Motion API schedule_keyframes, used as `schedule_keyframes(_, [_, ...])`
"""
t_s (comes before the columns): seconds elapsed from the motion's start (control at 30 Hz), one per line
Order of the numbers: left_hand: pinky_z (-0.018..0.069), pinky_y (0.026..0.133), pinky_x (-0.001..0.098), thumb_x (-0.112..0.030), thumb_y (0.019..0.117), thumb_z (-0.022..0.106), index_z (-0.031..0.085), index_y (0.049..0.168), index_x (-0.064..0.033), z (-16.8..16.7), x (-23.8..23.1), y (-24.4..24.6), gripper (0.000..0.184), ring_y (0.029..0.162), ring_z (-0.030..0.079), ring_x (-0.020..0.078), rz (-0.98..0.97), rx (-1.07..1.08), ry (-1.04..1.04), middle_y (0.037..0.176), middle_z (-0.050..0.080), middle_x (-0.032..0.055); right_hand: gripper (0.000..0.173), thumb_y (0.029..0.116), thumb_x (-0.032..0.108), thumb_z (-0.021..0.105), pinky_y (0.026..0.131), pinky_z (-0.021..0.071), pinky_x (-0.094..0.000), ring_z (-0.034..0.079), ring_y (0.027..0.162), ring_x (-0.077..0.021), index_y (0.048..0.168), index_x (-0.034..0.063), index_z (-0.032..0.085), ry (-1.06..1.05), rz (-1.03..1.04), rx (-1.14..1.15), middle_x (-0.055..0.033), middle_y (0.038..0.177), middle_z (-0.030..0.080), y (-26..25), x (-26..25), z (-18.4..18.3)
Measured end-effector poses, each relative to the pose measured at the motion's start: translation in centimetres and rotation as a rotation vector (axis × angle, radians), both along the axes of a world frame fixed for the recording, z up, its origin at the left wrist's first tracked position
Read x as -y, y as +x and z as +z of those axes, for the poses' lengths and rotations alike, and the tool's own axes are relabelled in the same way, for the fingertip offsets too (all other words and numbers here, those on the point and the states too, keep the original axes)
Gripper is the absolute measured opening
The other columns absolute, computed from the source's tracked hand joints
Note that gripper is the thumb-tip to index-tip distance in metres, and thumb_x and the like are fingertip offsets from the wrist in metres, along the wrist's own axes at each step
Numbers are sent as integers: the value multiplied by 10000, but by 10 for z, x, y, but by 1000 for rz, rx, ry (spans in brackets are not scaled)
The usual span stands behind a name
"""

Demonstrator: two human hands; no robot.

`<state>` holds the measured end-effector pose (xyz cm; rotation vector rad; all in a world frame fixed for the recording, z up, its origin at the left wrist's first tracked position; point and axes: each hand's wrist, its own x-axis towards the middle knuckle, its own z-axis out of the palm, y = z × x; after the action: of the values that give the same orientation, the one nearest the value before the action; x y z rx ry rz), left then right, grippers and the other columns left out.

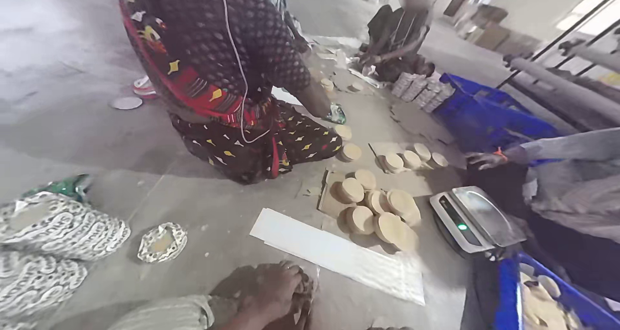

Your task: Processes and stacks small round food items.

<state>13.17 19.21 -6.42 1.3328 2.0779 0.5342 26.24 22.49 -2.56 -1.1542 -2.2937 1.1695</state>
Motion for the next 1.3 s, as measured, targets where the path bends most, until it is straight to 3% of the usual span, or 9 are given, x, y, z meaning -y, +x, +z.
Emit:
schedule_keyframes(0.1, [361, 1158, 551, -11, 832, 743, 712, 1070, 83, 0, 1, -1, 258, 1296, 557, 430, -5, 21, 13, 1243, 671, 244, 444, 954, -44, 515, 1120, 451, -473, 586, 1294, -472, 1368, -203, 513, 184, 70, 6, -349, 1388, 572, 12, -9, -81])
schedule_keyframes(0.33, [333, 1185, 531, -67, 840, 768, 711, 1053, 97, -10, 3, -1, 274, 1300, 551, 438, 8, 57, 98, 1226, 672, 266, 488, 893, -85, 548, 1075, 500, -459, 623, 1247, -466, 1366, -200, 519, 348, 52, -93, -355, 1363, 587, 13, -14, -115])
schedule_keyframes(0.57, [296, 1206, 513, 26, 834, 729, 702, 1104, 106, -17, 6, -4, 283, 1281, 559, 442, 21, 80, 149, 1198, 678, 278, 571, 888, -58, 534, 1176, 382, -517, 462, 1422, -451, 1452, -128, 479, 498, 273, 394, -301, 1520, 470, 13, -11, -73])
schedule_keyframes(0.67, [287, 1229, 522, -19, 920, 673, 357, 1581, -41, -14, 6, -3, 732, 1408, 461, 451, 155, 186, 128, 1395, 586, 276, 580, 905, 1, 582, 1106, 392, -633, 418, 1454, -443, 1481, -5, 523, 556, 365, 634, -199, 1584, 441, 11, -15, -42])
schedule_keyframes(0.8, [329, 1185, 584, 13, 854, 736, 41, 1663, -148, -9, 8, -5, 1078, 1487, 311, 506, 154, 228, 84, 1527, 452, 294, 336, 949, 135, 667, 977, 457, -640, 613, 1259, -405, 1272, 69, 730, 537, 482, 416, -114, 1325, 698, 7, -52, -29])
schedule_keyframes(0.93, [23, 1282, 529, 81, 826, 744, 47, 1650, -67, -7, 5, -12, 1090, 1442, 424, 438, 51, 229, 127, 1449, 529, 309, 303, 881, 221, 775, 976, 464, -595, 656, 1164, -387, 1139, 62, 790, 402, 638, 360, -122, 1150, 764, -8, -89, -25])
schedule_keyframes(1.1, [-79, 1244, 621, -18, 842, 791, 136, 1658, -133, 5, 7, -20, 1053, 1504, 332, 403, 65, 162, 114, 1513, 480, 269, 361, 805, 332, 810, 967, 494, -542, 681, 1071, -372, 1038, 56, 807, 395, 649, 368, -134, 1027, 775, -16, -95, -35])
schedule_keyframes(1.2, [14, 1223, 694, -127, 792, 853, 82, 1648, -53, 7, 29, -9, 1155, 1552, 172, 446, 361, 172, 60, 1649, 229, 290, 301, 810, 280, 803, 922, 527, -553, 703, 982, -390, 969, 25, 802, 364, 416, 356, -153, 938, 771, -7, -67, -28])
schedule_keyframes(1.3, [337, 1185, 565, -303, 794, 864, 163, 1611, -23, 12, 47, 24, 1113, 1461, 394, 384, 837, 545, 31, 1578, 386, 243, 391, 816, 399, 797, 910, 521, -560, 695, 1018, -364, 1002, 55, 788, 270, 229, 537, -128, 975, 764, -3, -47, -17])
